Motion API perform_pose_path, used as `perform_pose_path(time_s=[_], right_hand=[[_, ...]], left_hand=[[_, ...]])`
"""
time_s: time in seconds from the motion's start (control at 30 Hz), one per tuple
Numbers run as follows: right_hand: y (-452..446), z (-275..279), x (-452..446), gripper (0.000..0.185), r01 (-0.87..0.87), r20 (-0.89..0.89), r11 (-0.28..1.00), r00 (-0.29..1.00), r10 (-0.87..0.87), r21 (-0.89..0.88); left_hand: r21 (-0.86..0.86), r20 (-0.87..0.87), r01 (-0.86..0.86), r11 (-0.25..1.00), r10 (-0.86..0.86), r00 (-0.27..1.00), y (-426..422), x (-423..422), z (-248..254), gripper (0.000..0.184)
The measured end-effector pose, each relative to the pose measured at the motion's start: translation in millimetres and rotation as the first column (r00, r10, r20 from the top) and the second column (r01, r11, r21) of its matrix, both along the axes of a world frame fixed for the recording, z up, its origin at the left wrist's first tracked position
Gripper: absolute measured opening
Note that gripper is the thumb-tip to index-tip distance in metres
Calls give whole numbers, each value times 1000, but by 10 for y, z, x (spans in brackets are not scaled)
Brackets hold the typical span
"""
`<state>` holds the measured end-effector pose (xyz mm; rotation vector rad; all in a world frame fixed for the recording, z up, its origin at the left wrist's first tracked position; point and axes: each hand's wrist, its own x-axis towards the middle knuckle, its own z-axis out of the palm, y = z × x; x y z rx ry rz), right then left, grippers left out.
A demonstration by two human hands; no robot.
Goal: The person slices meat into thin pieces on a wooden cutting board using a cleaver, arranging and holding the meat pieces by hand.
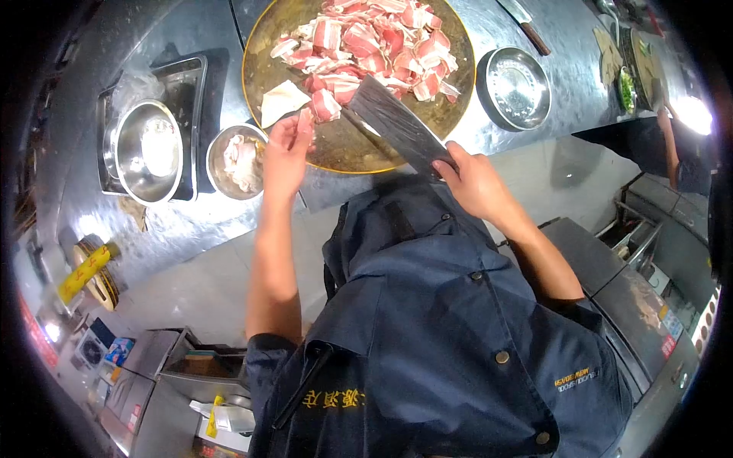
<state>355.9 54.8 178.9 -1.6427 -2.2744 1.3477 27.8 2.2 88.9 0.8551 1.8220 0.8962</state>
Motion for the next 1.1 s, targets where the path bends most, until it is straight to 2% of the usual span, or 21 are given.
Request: perform_pose_path(time_s=[0.03,0.07,0.13,0.17,0.2,0.27,0.37,0.43,0.47,0.53,0.57,0.67,0.73,0.83,0.87,0.93,0.97,1.0,1.03,1.07,1.1], right_hand=[[-20,-7,0,22,-6,2,1000,1000,6,27],[-36,-8,3,22,-14,4,999,1000,14,53],[-66,7,-6,22,-50,9,995,999,49,83],[-79,16,-20,22,-92,18,989,996,91,112],[-83,36,-45,22,-90,15,990,996,89,113],[-85,74,-127,23,-148,-15,981,988,151,127],[-85,-25,-278,24,-243,13,962,970,243,127],[-97,-107,-435,24,-246,-4,961,969,248,124],[-97,-141,-501,24,-253,-15,960,966,257,120],[-72,-185,-591,24,-290,6,950,957,291,120],[-63,-206,-623,24,-326,28,938,945,325,116],[-67,-286,-680,24,-310,80,943,950,302,124],[-41,-323,-676,24,-311,102,938,949,298,151],[-11,-375,-583,24,-292,109,943,955,277,159],[15,-377,-535,24,-273,101,951,960,260,147],[38,-340,-480,24,-292,104,947,955,279,138],[34,-306,-470,24,-306,111,941,950,291,143],[35,-288,-469,24,-317,117,936,946,301,153],[32,-292,-462,24,-322,118,934,945,306,157],[14,-298,-445,24,-313,96,933,949,300,180],[2,-295,-435,24,-303,74,931,953,294,202]], left_hand=[[-61,409,-199,978,206,889,45,22,70,29],[-60,406,-195,979,202,891,37,21,87,29],[-93,798,-308,947,256,545,-10,24,94,31],[-145,868,-348,926,288,405,-80,-43,-65,28],[-143,867,-347,927,287,409,-124,-54,-101,28],[-216,911,-452,865,346,227,-233,-80,-161,24],[-244,862,-509,825,425,275,-523,-264,-479,23],[-212,797,-516,830,452,401,-591,-277,-381,23],[-210,796,-518,829,452,402,-604,-248,-359,23],[-142,592,-584,800,541,597,-518,-125,-123,17],[-75,479,-523,849,491,728,-533,-136,-216,11],[-23,436,-588,809,537,722,-693,-303,-550,10],[-38,430,-606,794,561,707,-724,-336,-449,13],[-7,597,-740,672,597,536,-784,-317,-57,10],[-7,602,-743,669,596,531,-700,-269,54,10],[83,462,-624,777,524,715,-592,-205,127,12],[103,248,-491,865,456,855,-466,-228,-142,13],[95,-136,-277,956,288,948,-311,-125,26,14],[171,-444,-96,981,164,881,-251,-157,-173,16],[180,-713,101,978,59,699,-231,-174,-352,19],[182,-712,98,978,63,699,-211,-174,-301,19]])
